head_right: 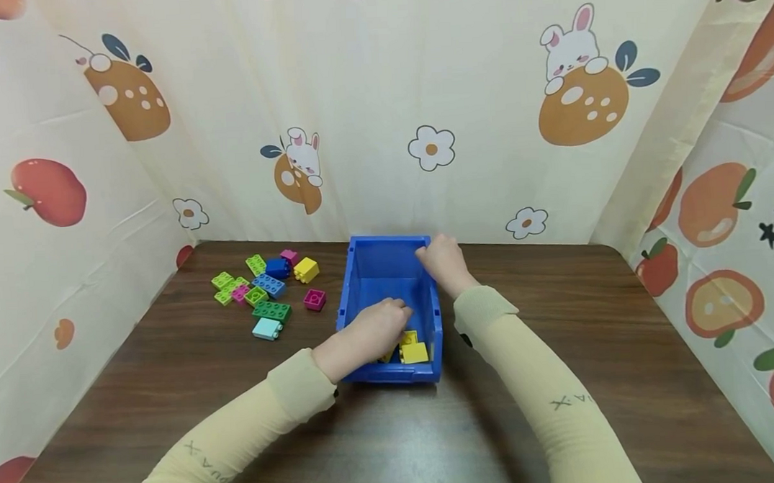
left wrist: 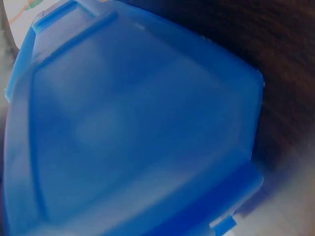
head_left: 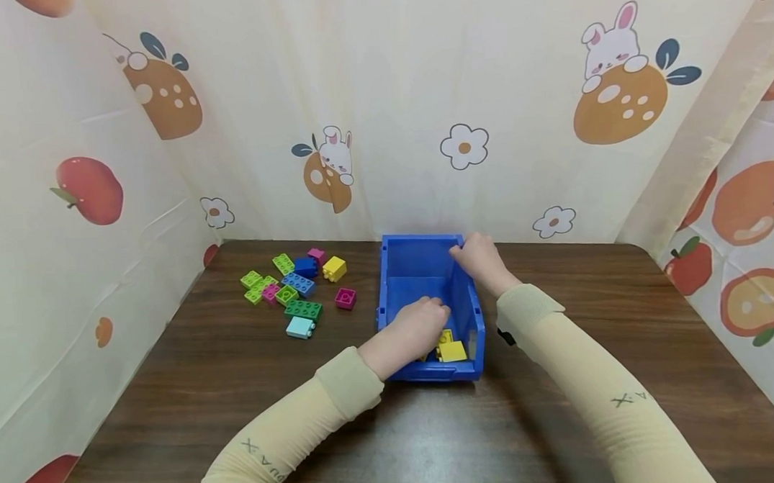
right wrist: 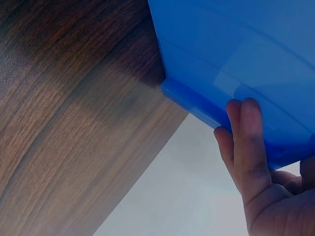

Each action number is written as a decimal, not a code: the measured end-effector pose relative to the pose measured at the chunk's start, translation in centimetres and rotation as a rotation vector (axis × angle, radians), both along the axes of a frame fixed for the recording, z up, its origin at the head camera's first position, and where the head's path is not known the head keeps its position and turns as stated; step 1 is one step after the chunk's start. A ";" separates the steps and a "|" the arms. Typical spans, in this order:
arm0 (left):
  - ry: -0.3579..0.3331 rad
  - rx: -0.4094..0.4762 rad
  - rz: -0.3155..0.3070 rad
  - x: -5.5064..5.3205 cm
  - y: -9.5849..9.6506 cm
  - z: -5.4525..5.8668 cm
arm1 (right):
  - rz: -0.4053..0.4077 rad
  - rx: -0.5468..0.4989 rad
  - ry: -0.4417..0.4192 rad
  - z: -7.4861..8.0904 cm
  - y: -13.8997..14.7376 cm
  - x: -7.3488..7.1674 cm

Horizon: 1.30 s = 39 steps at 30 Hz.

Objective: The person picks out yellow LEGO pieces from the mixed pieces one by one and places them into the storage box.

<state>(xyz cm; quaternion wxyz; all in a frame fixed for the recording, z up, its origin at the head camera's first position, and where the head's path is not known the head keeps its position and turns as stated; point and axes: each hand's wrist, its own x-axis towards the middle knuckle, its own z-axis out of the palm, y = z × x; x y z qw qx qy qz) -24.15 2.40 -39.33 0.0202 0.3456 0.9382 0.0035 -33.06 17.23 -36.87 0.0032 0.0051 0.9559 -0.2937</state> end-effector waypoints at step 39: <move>-0.033 0.030 0.016 1.4 -0.7 1.4 | -0.003 -0.008 0.011 -0.1 0.1 0.0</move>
